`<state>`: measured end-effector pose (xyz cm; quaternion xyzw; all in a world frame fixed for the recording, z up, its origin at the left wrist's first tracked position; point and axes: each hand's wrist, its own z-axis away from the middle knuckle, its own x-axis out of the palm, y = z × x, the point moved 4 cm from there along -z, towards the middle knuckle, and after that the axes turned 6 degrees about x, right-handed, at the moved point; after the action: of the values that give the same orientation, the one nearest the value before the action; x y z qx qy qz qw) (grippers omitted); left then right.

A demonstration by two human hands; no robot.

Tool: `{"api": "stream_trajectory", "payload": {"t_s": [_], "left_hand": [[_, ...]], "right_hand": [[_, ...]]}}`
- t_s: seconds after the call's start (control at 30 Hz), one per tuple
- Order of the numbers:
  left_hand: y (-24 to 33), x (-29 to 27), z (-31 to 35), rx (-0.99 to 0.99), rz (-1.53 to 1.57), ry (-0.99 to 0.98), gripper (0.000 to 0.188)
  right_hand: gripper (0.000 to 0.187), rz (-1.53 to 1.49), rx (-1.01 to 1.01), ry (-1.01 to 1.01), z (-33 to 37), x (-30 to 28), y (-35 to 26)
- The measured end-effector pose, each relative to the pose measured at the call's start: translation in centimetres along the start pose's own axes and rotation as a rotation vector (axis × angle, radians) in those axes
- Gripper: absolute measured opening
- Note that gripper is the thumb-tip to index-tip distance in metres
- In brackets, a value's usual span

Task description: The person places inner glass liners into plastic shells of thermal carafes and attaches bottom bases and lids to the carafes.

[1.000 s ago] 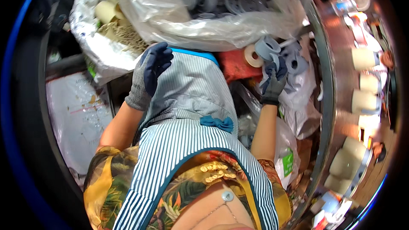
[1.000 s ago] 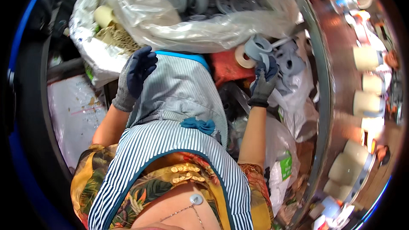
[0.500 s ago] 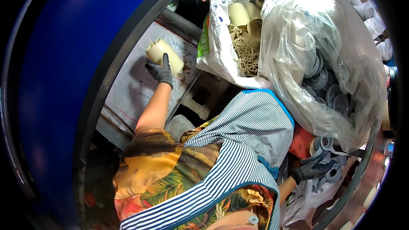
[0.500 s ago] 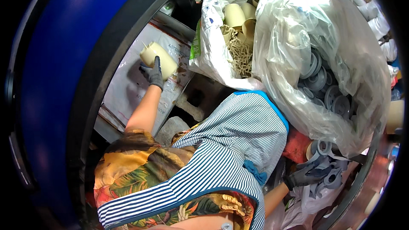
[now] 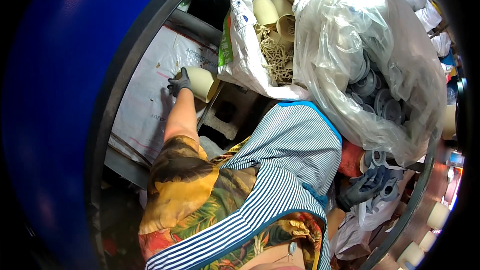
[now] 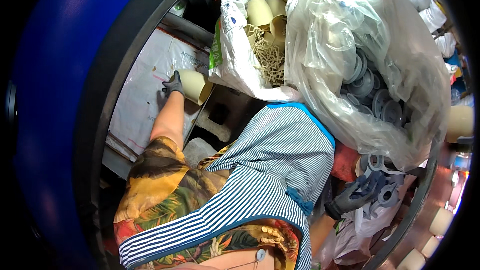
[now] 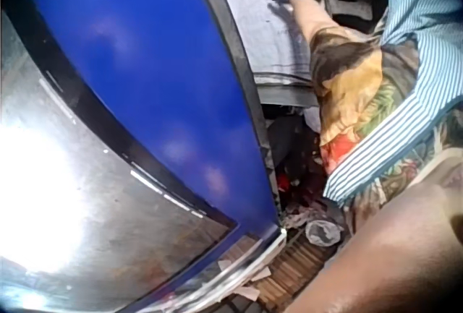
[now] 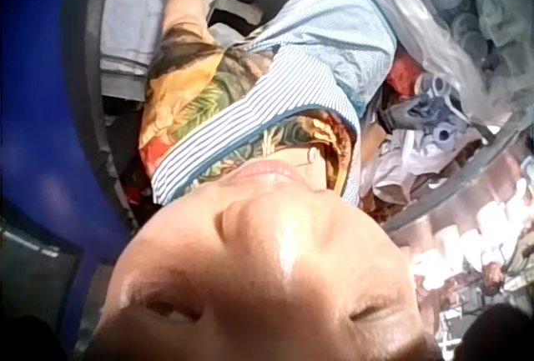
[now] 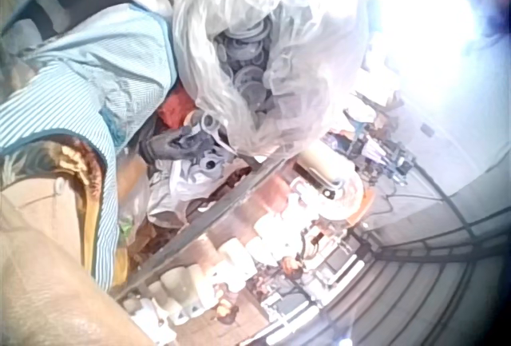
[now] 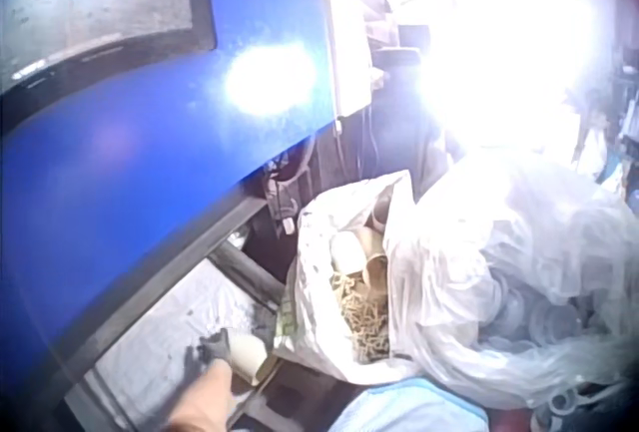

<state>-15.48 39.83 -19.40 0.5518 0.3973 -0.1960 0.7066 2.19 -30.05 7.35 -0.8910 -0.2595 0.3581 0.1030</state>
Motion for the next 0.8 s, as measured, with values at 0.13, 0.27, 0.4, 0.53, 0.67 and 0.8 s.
{"api": "stream_trajectory", "payload": {"t_s": [0.13,0.27,0.4,0.53,0.67,0.8], "left_hand": [[-2.4,-0.9,-4.9,0.307,0.032,-0.481,0.086],[0.6,-3.3,-1.5,0.498,0.549,-0.52,0.038],[14.1,-20.3,16.6,1.495,0.091,-0.232,0.051],[19.5,-29.1,30.3,1.906,0.233,-0.65,0.043],[19.2,-28.4,38.9,2.081,0.447,-0.945,0.045],[18.9,-27.7,40.8,2.225,0.761,-0.656,0.063]], "right_hand": [[0.035,-0.29,0.119,-0.068,1.0,2.1,-0.8],[0.037,-0.199,0.088,-0.194,1.0,2.3,-3.4],[0.036,-0.317,0.138,-0.36,0.0,1.4,-6.5],[0.086,-0.528,-0.238,-0.647,-3.8,3.2,-14.3],[0.129,-0.856,-0.172,-0.673,-3.8,7.2,-14.6],[0.127,-1.105,0.05,-0.901,-1.7,6.8,-9.5]]}}
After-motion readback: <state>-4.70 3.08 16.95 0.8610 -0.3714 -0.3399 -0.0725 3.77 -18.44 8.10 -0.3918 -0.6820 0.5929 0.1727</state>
